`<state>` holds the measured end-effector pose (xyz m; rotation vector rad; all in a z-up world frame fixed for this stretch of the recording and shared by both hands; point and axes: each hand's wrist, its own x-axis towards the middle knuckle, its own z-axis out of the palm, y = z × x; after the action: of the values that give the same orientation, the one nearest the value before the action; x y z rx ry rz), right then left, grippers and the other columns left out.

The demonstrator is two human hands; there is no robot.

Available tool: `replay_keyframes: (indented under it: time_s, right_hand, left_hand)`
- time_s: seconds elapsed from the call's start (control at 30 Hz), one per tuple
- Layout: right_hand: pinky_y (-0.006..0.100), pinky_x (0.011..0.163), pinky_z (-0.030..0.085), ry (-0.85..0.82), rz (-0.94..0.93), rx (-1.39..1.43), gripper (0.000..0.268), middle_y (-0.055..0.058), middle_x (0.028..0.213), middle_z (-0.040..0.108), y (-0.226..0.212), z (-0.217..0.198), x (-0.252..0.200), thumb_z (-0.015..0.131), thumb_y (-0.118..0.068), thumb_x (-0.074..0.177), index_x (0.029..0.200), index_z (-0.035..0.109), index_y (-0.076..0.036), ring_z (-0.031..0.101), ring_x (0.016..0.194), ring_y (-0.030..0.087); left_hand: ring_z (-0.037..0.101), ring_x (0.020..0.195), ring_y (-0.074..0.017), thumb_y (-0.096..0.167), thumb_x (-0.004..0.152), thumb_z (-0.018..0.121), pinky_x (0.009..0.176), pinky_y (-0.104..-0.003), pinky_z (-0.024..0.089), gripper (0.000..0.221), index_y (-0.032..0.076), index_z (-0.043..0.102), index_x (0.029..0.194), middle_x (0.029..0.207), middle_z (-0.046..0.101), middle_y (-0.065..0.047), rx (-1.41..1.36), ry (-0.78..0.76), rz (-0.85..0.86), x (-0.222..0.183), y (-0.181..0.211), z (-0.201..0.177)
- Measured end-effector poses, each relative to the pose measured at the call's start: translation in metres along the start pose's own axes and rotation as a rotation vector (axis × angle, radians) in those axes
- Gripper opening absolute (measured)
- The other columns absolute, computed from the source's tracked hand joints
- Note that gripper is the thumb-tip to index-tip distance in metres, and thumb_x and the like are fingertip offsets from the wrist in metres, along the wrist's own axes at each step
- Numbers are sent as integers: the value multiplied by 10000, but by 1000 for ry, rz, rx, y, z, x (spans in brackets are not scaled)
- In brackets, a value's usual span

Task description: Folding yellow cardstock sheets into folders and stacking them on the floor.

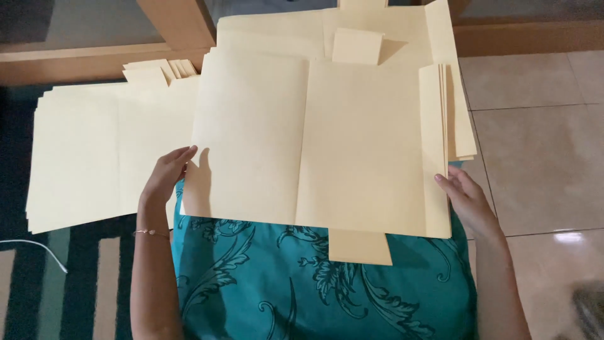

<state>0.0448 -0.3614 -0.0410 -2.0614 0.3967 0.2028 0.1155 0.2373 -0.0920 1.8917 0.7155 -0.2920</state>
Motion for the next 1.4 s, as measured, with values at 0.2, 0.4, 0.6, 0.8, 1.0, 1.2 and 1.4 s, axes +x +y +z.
replay_keyframes:
  time_s: [0.2, 0.4, 0.6, 0.8, 1.0, 1.2, 1.4]
  right_hand:
    - [309, 729, 487, 12, -38, 209, 440, 246, 1159, 660, -1, -6, 28, 553, -40, 1020, 1438, 454, 56, 636, 921, 237]
    - [518, 868, 513, 125, 8, -651, 632, 216, 1288, 662, -82, 3, 26, 664, -167, 957, 1492, 394, 32, 661, 1105, 408]
    - [528, 1118, 411, -136, -560, -730, 607, 216, 1444, 535, -183, 84, 81, 574, -378, 1017, 1496, 498, -13, 489, 1396, 401]
    - [545, 1122, 408, -421, -798, -541, 347, 190, 1323, 668, -224, 209, 212, 471, -212, 1075, 1316, 647, -35, 589, 1291, 401]
    - [453, 1132, 423, -343, -812, -503, 513, 125, 1326, 650, -230, 290, 276, 386, 77, 967, 1394, 622, -82, 588, 1294, 325]
    - [428, 1013, 520, -423, -828, -377, 401, 104, 1089, 750, -244, 323, 271, 484, 61, 942, 1196, 749, -99, 708, 1058, 265]
    - [471, 1099, 468, -502, -744, -394, 349, 120, 1180, 737, -259, 334, 262, 500, -73, 949, 1171, 766, -118, 662, 1189, 329]
  left_hand:
    - [714, 983, -355, 107, 891, 712, 858, -402, 589, 636, -17, 458, 1461, 1205, 671, -289, -47, -95, 158, -39, 55, 0]
    - [748, 902, -372, 33, 877, 691, 731, -420, 627, 546, -11, 485, 1381, 1168, 697, -308, 0, -57, 171, -74, 64, 3]
    - [711, 914, -466, 116, 837, 808, 822, -600, 568, 692, -4, 459, 1422, 1074, 697, -339, -153, -213, 211, -17, -2, -1]
    - [678, 1123, -500, 247, 864, 814, 944, -616, 558, 801, 19, 405, 1514, 1218, 670, -344, 76, -128, 249, -47, 22, 4]
    - [700, 1080, -528, 238, 873, 801, 837, -614, 610, 857, 13, 322, 1547, 1265, 647, -322, 70, -93, 220, -65, 44, 4]
    - [697, 1094, -531, 137, 923, 705, 844, -651, 603, 797, 14, 269, 1579, 1271, 617, -323, 64, -114, 155, -87, 86, 0]
    - [699, 1100, -494, 120, 926, 682, 868, -620, 617, 776, 80, 294, 1597, 1295, 629, -280, 131, -72, 122, -85, 83, 3]
